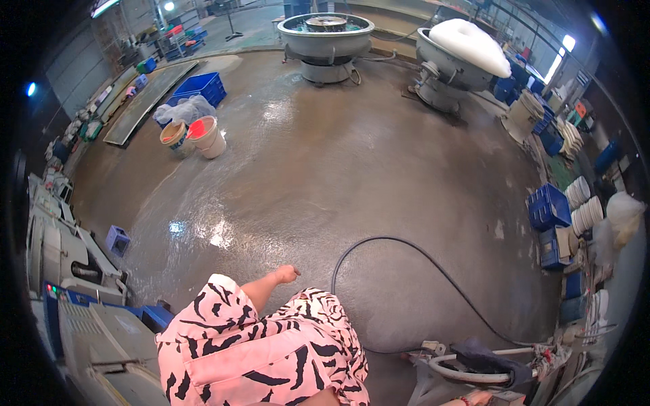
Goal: The person uses a water hose to rinse a vibratory finishing machine containing green media and then opens the lid of a centrifugal finishing machine to check the contents before closing and securing it.
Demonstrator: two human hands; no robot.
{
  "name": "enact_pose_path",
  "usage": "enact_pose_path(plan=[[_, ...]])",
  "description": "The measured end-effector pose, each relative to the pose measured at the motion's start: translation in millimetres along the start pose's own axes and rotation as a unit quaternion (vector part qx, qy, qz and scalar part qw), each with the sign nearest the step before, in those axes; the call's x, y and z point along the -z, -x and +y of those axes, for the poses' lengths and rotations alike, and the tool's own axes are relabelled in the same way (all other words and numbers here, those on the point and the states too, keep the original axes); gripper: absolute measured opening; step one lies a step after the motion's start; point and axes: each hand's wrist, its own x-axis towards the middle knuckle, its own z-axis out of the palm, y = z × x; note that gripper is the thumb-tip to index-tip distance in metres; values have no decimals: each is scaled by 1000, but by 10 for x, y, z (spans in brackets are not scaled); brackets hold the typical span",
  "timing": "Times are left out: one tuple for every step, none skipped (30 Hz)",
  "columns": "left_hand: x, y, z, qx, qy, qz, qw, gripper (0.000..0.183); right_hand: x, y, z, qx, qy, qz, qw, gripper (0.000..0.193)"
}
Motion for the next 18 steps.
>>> enact_pose_path(plan=[[-68, 19, 88, -7, 19, 4, 1000, 39, 15, -63, 77, -6, -3, 7, 1000, 52], [-105, 51, 162, -7, 25, 10, 1000, 39, 41, -110, 166, -9, -7, 13, 1000, 51], [-121, 170, 238, 3, 48, 12, 999, 38, 42, -138, 236, -13, -9, 18, 1000, 50], [-163, 252, 292, 12, 71, 14, 997, 38, 33, -184, 262, -15, -11, 20, 1000, 50], [-198, 319, 265, 19, 72, 18, 997, 38, 14, -208, 317, -21, -12, 22, 999, 49], [-230, 378, 221, 13, 48, 18, 999, 38, -25, -251, 360, -26, -12, 20, 999, 49], [-255, 447, 174, 7, 24, 16, 1000, 37, -52, -291, 387, -30, -12, 16, 999, 48], [-319, 527, 121, 10, 25, 16, 1000, 37, -93, -309, 352, -32, -12, 16, 999, 48], [-375, 613, 48, 30, 22, 17, 999, 36, -126, -346, 362, -33, -11, 13, 999, 47], [-425, 693, -20, 50, 19, 18, 998, 36, -152, -363, 389, -37, -10, 9, 999, 47], [-459, 745, -41, 50, 19, 17, 998, 36, -139, -414, 414, -40, -12, 8, 999, 46], [-481, 792, -60, 62, 29, 16, 998, 35, -117, -440, 442, -43, -14, 9, 999, 46], [-502, 843, -83, 76, 39, 15, 996, 33, -134, -466, 487, -48, -16, 9, 999, 45], [-557, 867, -121, 77, 39, 15, 996, 33, -103, -488, 518, -51, -17, 10, 999, 45], [-632, 866, -171, 74, 44, 40, 995, 37, -61, -503, 573, -55, -18, 11, 998, 44], [-691, 885, -196, 72, 52, 67, 994, 42, -65, -517, 642, -60, -21, 9, 998, 44], [-724, 937, -165, 76, 60, 70, 993, 42, -81, -527, 686, -62, -25, 6, 998, 43], [-727, 970, -86, 86, 68, 45, 993, 37, -49, -521, 732, -56, -30, 12, 998, 43]])
